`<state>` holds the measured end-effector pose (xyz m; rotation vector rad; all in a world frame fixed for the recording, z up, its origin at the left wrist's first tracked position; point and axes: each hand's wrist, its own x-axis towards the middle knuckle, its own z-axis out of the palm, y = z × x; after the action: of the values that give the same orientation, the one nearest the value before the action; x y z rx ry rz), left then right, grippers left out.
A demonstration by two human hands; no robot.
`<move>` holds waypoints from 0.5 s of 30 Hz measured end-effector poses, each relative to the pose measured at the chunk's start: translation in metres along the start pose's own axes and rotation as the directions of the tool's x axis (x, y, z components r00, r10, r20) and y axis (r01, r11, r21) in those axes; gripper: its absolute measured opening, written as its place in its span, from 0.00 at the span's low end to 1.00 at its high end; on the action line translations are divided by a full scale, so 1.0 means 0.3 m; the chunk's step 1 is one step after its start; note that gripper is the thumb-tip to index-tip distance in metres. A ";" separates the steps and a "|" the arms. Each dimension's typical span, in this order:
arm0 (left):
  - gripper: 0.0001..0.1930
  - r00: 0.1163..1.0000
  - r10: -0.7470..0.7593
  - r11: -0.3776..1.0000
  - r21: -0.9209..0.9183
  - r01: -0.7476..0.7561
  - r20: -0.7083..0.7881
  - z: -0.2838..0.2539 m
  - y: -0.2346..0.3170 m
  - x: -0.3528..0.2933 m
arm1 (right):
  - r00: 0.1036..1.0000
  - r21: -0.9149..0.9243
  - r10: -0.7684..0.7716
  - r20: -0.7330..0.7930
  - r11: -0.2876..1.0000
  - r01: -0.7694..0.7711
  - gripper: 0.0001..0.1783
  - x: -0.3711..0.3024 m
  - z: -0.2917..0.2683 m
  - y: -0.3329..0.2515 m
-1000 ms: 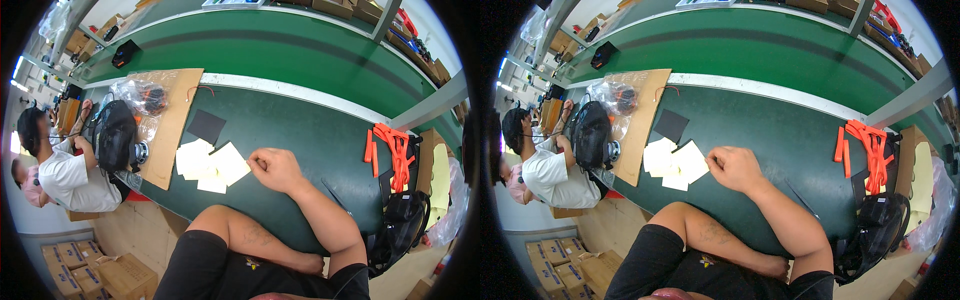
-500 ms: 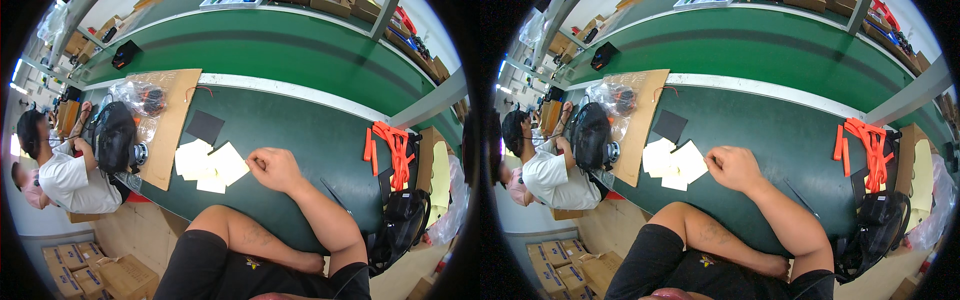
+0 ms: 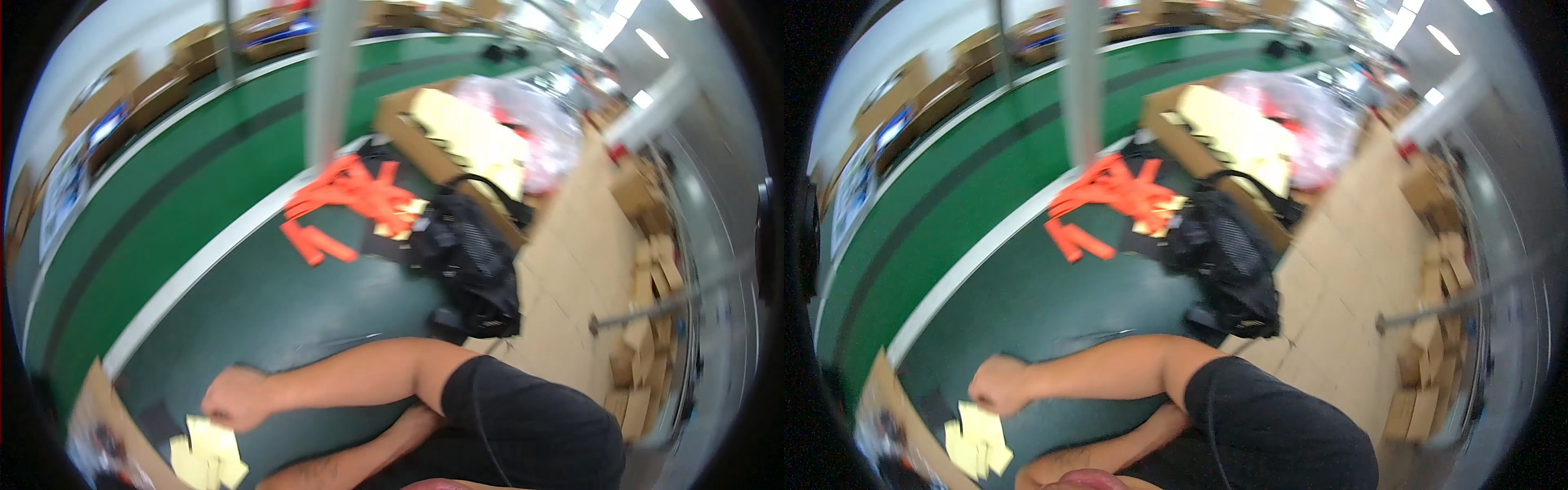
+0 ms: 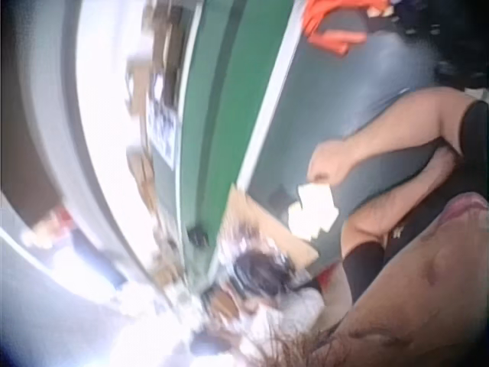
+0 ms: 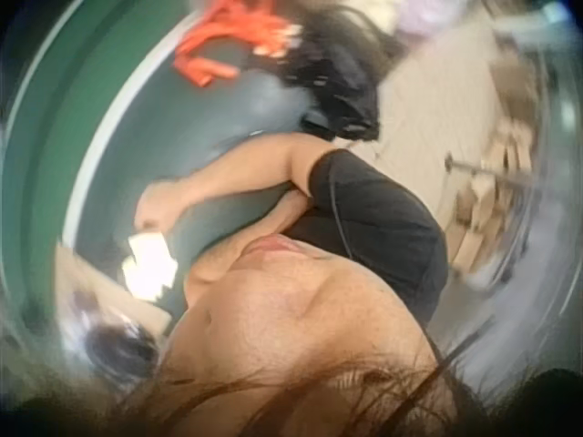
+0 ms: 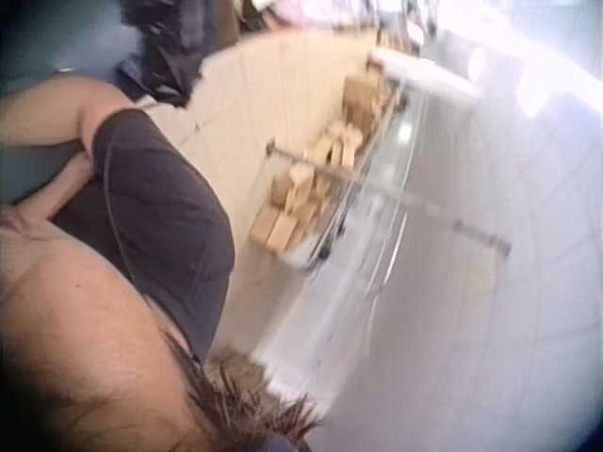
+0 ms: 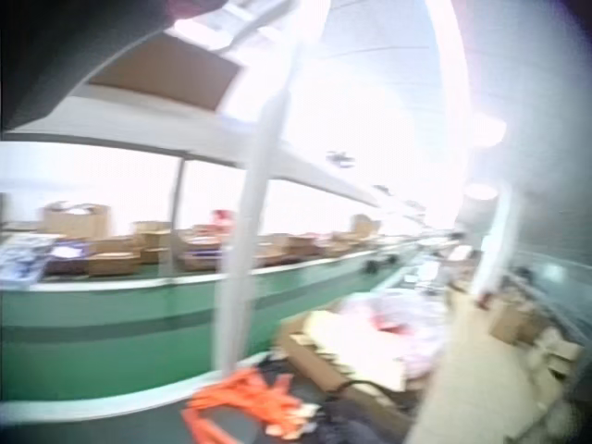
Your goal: Assembling a small speaker into its housing and connecting internal wires using tweezers.
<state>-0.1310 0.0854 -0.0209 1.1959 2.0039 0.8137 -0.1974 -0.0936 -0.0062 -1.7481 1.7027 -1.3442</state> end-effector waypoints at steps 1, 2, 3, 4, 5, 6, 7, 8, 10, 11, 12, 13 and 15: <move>0.20 0.999 -0.008 1.000 -0.026 0.006 -0.052 0.021 -0.002 0.029 | 1.000 -0.019 0.029 -0.011 0.999 -0.029 0.07 -0.033 -0.010 0.006; 0.20 0.994 -0.043 0.998 -0.056 0.038 -0.104 0.033 -0.005 0.024 | 0.999 -0.022 0.036 -0.020 0.999 -0.036 0.06 -0.036 -0.025 0.006; 0.20 0.983 -0.094 0.992 -0.095 0.079 -0.160 0.041 -0.010 0.019 | 0.997 -0.051 0.053 -0.063 0.997 -0.057 0.06 -0.046 -0.042 0.013; 0.20 0.986 -0.080 0.994 -0.080 0.069 -0.146 0.036 -0.007 0.026 | 0.995 -0.039 0.062 -0.072 0.997 -0.065 0.06 -0.064 -0.052 0.015; 0.21 0.985 -0.099 0.991 -0.102 0.085 -0.143 0.031 -0.002 0.030 | 0.995 -0.022 0.064 -0.076 0.998 -0.066 0.06 -0.073 -0.059 0.019; 0.21 0.984 -0.116 0.986 -0.131 0.098 -0.135 0.035 0.010 0.028 | 0.993 -0.023 0.070 -0.091 0.997 -0.073 0.06 -0.080 -0.058 0.022; 0.21 0.986 -0.113 0.987 -0.130 0.097 -0.123 0.036 0.017 0.024 | 0.993 -0.025 0.064 -0.099 0.997 -0.067 0.07 -0.083 -0.055 0.027; 0.21 0.985 -0.136 0.983 -0.142 0.120 -0.106 0.026 0.017 0.017 | 0.994 -0.025 0.046 -0.096 0.998 -0.049 0.07 -0.073 -0.051 0.027; 0.20 0.982 -0.166 0.977 -0.153 0.151 -0.093 0.009 0.019 0.002 | 0.995 -0.025 0.044 -0.084 0.999 -0.046 0.07 -0.059 -0.038 0.021; 0.21 0.987 -0.133 0.990 -0.069 0.127 -0.087 0.007 0.027 -0.002 | 0.995 -0.029 0.058 -0.075 0.998 -0.061 0.07 -0.061 -0.034 0.019; 0.22 0.992 -0.098 0.995 0.015 0.100 -0.079 0.007 0.031 -0.003 | 0.995 -0.027 0.061 -0.074 0.998 -0.063 0.07 -0.061 -0.033 0.020; 0.22 0.992 -0.097 0.995 0.012 0.098 -0.079 0.010 0.031 0.000 | 0.995 -0.017 0.056 -0.078 0.998 -0.058 0.07 -0.059 -0.034 0.022; 0.22 0.991 -0.110 0.994 -0.006 0.109 -0.079 0.015 0.027 -0.008 | 0.995 -0.007 0.049 -0.083 0.999 -0.050 0.07 -0.049 -0.036 0.020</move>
<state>-0.1226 0.0872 -0.0169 1.0576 2.1125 0.8185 -0.2070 -0.0776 -0.0111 -1.6650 1.7866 -1.4080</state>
